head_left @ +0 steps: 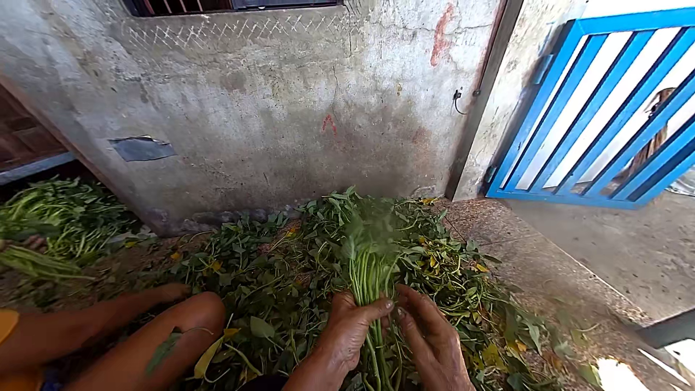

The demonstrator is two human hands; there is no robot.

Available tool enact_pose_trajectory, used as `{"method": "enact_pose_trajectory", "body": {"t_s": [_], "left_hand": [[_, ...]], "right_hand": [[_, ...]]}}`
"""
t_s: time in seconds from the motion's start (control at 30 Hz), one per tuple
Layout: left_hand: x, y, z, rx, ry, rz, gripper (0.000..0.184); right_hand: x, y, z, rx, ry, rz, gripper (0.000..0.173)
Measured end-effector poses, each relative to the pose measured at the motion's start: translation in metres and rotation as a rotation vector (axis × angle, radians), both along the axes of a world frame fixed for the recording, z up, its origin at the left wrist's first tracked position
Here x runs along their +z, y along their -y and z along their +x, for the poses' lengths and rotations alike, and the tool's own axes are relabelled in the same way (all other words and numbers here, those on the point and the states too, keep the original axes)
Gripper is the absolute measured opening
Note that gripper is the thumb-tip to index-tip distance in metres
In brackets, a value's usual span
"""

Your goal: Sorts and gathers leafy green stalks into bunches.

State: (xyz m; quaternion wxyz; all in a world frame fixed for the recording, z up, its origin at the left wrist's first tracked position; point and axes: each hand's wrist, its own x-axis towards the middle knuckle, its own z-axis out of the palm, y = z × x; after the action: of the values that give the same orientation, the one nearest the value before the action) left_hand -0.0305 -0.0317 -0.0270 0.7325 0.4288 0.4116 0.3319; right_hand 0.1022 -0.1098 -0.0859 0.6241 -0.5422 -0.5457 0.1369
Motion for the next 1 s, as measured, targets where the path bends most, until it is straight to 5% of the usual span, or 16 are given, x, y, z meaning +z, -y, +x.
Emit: {"method": "enact_pose_trajectory", "body": {"t_s": [0.13, 0.37, 0.77, 0.9, 1.0], "left_hand": [[-0.001, 0.001, -0.001, -0.021, 0.022, -0.070, 0.014], [-0.009, 0.013, 0.009, 0.055, 0.005, -0.030, 0.011], [-0.006, 0.000, 0.011, 0.139, 0.026, -0.092, 0.010], [-0.001, -0.003, 0.012, 0.242, 0.021, -0.118, 0.012], [0.004, -0.010, 0.007, 0.264, 0.048, -0.110, 0.011]], "right_hand": [[-0.004, -0.005, 0.009, -0.051, 0.175, 0.086, 0.016], [-0.012, -0.002, 0.002, -0.342, 0.546, 0.094, 0.024], [-0.018, 0.027, 0.002, -0.197, 0.718, 0.031, 0.016], [-0.017, 0.033, -0.001, -0.100, 0.600, -0.053, 0.016], [-0.012, 0.052, 0.000, 0.062, 0.265, -0.290, 0.029]]}}
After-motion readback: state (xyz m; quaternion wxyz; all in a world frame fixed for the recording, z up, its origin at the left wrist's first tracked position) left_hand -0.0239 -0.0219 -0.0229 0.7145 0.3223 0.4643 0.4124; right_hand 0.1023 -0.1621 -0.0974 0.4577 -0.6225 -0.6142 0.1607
